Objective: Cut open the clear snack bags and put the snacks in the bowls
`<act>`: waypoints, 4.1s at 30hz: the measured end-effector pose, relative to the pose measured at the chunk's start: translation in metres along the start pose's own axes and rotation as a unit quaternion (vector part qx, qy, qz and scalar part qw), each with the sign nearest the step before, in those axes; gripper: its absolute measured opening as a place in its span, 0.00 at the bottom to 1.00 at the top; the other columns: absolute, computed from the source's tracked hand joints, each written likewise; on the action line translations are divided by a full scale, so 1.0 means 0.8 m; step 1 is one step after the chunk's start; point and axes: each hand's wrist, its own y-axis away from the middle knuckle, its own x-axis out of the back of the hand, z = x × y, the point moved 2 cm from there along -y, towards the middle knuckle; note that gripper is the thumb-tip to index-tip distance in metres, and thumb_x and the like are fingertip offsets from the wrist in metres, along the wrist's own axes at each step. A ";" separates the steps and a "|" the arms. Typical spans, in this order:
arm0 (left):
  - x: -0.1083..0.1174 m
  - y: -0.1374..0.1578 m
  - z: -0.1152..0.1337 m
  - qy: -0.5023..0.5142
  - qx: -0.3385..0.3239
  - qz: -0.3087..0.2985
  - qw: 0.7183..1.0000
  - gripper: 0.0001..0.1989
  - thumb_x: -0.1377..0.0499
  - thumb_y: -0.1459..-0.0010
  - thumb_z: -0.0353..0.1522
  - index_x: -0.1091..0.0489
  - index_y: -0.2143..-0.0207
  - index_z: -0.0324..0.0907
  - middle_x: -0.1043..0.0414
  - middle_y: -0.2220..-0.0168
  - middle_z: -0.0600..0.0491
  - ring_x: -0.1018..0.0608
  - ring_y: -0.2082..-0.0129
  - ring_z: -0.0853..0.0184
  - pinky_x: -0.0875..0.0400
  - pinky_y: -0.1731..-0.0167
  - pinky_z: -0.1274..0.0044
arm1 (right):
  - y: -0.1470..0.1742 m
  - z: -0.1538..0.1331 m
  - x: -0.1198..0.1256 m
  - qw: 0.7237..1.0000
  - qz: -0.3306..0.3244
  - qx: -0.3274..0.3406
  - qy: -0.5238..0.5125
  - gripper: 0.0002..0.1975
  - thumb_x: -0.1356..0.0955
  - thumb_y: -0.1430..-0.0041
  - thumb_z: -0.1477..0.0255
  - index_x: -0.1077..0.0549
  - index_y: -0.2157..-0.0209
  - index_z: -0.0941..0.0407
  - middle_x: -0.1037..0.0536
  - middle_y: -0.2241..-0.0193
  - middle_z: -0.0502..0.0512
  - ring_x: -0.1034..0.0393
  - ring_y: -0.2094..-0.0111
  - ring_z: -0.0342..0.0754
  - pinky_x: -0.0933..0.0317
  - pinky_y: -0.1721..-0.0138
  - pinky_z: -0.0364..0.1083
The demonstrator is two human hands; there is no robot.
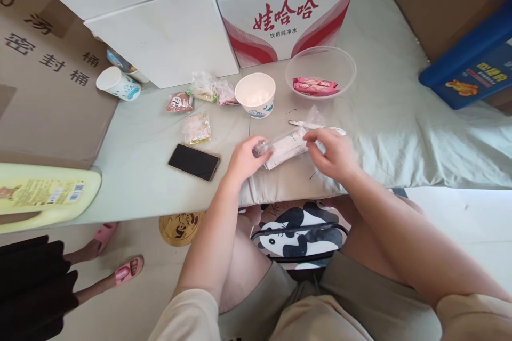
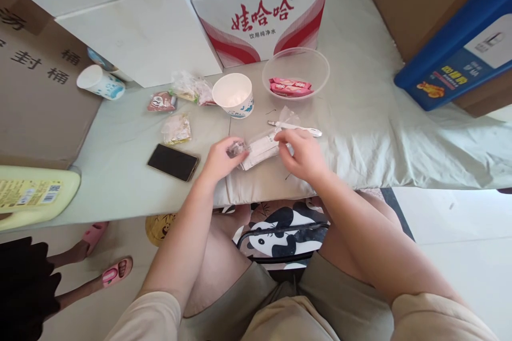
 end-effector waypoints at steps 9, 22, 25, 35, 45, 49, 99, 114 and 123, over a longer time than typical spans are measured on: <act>0.002 -0.005 -0.003 0.296 0.187 0.068 0.934 0.15 0.33 0.51 0.43 0.28 0.72 0.41 0.22 0.74 0.52 0.21 0.75 0.65 0.32 0.82 0.79 | 0.001 -0.002 -0.031 0.987 -0.088 0.105 0.083 0.23 0.38 0.43 0.79 0.26 0.48 0.55 0.21 0.54 0.61 0.30 0.49 0.58 0.40 0.46 0.57; 0.019 -0.012 -0.011 0.325 0.236 0.180 0.898 0.10 0.36 0.48 0.38 0.31 0.71 0.41 0.23 0.73 0.54 0.21 0.77 0.70 0.37 0.85 0.84 | 0.008 -0.013 -0.006 0.970 -0.169 0.176 -0.012 0.11 0.38 0.43 0.73 0.23 0.67 0.54 0.21 0.63 0.57 0.30 0.65 0.50 0.40 0.61 0.49; 0.020 -0.011 -0.008 0.335 0.245 0.182 0.891 0.11 0.35 0.49 0.39 0.31 0.71 0.41 0.24 0.73 0.55 0.23 0.79 0.72 0.42 0.87 0.85 | 0.014 -0.014 -0.007 0.973 -0.205 0.105 0.001 0.14 0.39 0.39 0.70 0.24 0.58 0.54 0.21 0.69 0.53 0.32 0.74 0.46 0.44 0.70 0.46; 0.003 -0.011 0.012 0.420 0.190 0.103 0.881 0.16 0.31 0.51 0.42 0.31 0.73 0.40 0.26 0.74 0.55 0.27 0.81 0.75 0.50 0.89 0.84 | 0.018 -0.030 -0.033 0.977 -0.109 0.112 0.146 0.22 0.35 0.43 0.76 0.25 0.47 0.54 0.26 0.52 0.63 0.34 0.56 0.57 0.43 0.60 0.52; 0.005 -0.016 0.012 0.479 0.218 0.172 0.833 0.13 0.31 0.48 0.37 0.32 0.73 0.40 0.28 0.77 0.57 0.28 0.82 0.78 0.52 0.88 0.86 | 0.042 -0.052 -0.035 0.934 -0.291 0.198 -0.067 0.15 0.39 0.40 0.80 0.25 0.58 0.54 0.20 0.66 0.52 0.30 0.71 0.45 0.40 0.69 0.44; -0.001 -0.016 0.018 0.515 0.234 0.156 0.810 0.13 0.31 0.48 0.36 0.32 0.74 0.40 0.29 0.78 0.58 0.30 0.83 0.78 0.53 0.89 0.86 | 0.034 -0.047 -0.033 0.979 -0.166 0.112 -0.043 0.16 0.40 0.36 0.78 0.26 0.54 0.53 0.21 0.58 0.56 0.26 0.61 0.48 0.35 0.62 0.46; 0.036 -0.016 0.016 0.517 0.265 0.175 0.795 0.09 0.39 0.45 0.29 0.34 0.77 0.39 0.38 0.82 0.60 0.37 0.86 0.80 0.55 0.88 0.86 | -0.240 0.027 0.056 0.963 -0.075 -0.196 0.171 0.14 0.31 0.51 0.69 0.35 0.80 0.64 0.21 0.54 0.65 0.30 0.48 0.49 0.45 0.49 0.53; 0.035 -0.015 0.013 0.469 0.252 0.140 0.835 0.10 0.41 0.42 0.31 0.33 0.77 0.40 0.37 0.80 0.58 0.36 0.84 0.77 0.55 0.87 0.84 | 0.060 -0.025 0.014 0.937 -0.311 0.139 0.082 0.33 0.27 0.45 0.59 0.33 0.38 0.51 0.32 0.37 0.62 0.40 0.35 0.65 0.42 0.38 0.66; 0.043 0.029 0.030 0.099 0.049 0.164 0.980 0.21 0.31 0.51 0.38 0.28 0.53 0.45 0.28 0.48 0.45 0.28 0.42 0.55 0.31 0.46 0.68 | 0.125 -0.010 0.013 0.967 -0.198 0.072 0.142 0.25 0.36 0.41 0.76 0.28 0.42 0.50 0.28 0.39 0.58 0.36 0.38 0.61 0.36 0.43 0.64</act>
